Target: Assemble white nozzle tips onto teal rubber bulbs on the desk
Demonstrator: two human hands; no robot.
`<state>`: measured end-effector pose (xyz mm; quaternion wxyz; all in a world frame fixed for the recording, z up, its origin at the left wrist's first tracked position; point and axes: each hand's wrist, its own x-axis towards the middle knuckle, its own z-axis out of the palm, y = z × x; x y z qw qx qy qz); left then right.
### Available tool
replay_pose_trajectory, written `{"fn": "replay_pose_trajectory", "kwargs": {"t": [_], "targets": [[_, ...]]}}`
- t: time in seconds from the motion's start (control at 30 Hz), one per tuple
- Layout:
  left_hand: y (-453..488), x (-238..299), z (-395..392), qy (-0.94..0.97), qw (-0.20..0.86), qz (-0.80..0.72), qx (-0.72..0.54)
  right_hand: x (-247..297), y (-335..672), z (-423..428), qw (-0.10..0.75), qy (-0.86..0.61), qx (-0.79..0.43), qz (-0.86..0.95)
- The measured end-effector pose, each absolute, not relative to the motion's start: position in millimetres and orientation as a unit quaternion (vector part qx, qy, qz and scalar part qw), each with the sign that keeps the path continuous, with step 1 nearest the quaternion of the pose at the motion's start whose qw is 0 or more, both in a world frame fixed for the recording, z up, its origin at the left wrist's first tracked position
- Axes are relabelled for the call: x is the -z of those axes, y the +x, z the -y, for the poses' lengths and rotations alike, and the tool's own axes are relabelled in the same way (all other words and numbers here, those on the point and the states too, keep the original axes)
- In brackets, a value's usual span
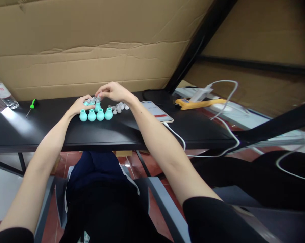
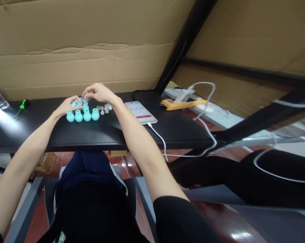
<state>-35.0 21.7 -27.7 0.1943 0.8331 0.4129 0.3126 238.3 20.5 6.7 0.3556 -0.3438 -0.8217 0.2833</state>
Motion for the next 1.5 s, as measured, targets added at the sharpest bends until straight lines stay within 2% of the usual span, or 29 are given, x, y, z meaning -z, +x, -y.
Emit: {"fn": "replay_pose_trajectory", "kwargs": {"t": [0.1,0.33,0.53,0.87,1.23,1.5], "targets": [[-32.7,27.7,-19.5,0.826,0.209,-0.415,-0.317,-8.5,242.6,-20.1,0.345,-0.351,-0.283,0.823],[-26.9,29.1,-21.6,0.820,0.192,-0.432,-0.323,-15.4,241.5,-17.1,0.325,-0.406,-0.125,0.845],[-27.0,32.2,-28.3,0.823,0.190,-0.429,-0.320,-15.5,234.9,-21.8,0.311,-0.419,-0.105,0.846],[-27.2,34.0,-28.5,0.821,0.199,-0.429,-0.319,-2.2,231.4,-26.8,0.348,-0.428,-0.139,0.822],[-29.5,34.9,-28.6,0.819,0.217,-0.421,-0.326,7.8,231.3,-41.0,0.385,-0.378,-0.267,0.798],[-31.2,28.4,-25.9,0.819,0.213,-0.425,-0.321,2.2,224.6,-24.1,0.419,-0.423,-0.252,0.763]]}}
